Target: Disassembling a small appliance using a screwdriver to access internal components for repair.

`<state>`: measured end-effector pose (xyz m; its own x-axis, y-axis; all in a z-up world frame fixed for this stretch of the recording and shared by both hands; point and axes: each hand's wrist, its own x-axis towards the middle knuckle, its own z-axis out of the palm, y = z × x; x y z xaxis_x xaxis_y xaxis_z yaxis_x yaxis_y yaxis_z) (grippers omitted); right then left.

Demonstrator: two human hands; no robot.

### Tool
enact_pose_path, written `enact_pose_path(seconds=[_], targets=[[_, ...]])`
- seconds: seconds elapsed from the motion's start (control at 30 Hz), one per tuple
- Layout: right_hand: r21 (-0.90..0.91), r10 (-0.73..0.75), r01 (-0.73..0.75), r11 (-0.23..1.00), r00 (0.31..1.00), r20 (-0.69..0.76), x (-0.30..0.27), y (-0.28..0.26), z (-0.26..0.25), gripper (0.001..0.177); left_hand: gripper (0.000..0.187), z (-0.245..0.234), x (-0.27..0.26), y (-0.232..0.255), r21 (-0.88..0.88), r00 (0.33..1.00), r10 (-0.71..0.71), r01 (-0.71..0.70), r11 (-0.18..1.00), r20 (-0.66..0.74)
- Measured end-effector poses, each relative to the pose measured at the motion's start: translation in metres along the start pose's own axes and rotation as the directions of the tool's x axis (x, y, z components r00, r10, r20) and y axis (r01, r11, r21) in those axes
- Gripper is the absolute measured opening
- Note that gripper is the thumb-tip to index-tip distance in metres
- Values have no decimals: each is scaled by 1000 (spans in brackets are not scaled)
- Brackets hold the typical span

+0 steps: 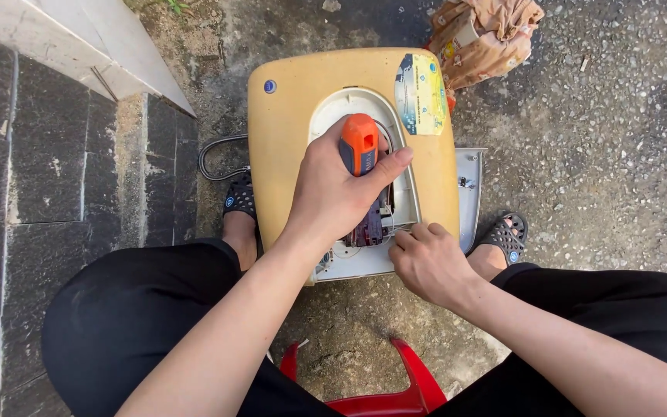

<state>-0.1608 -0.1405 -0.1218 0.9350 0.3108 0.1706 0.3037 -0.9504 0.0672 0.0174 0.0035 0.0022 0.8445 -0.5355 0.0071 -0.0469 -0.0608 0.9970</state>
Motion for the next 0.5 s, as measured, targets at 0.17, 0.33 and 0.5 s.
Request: enact_pose_path(seconds=[0.17, 0.33, 0.5], targets=[[229, -149, 125, 965, 985, 87, 16, -25, -31, 13, 29, -1, -3, 0, -21, 999, 34, -35, 999, -20], [591, -269, -37, 806, 867, 421, 33, -51, -63, 38, 31, -4, -5, 1, -26, 999, 29, -30, 999, -41], [699, -248, -124, 705, 879, 407, 47, -56, -63, 48, 32, -9, -2, -3, -34, 998, 5, -7, 999, -60]])
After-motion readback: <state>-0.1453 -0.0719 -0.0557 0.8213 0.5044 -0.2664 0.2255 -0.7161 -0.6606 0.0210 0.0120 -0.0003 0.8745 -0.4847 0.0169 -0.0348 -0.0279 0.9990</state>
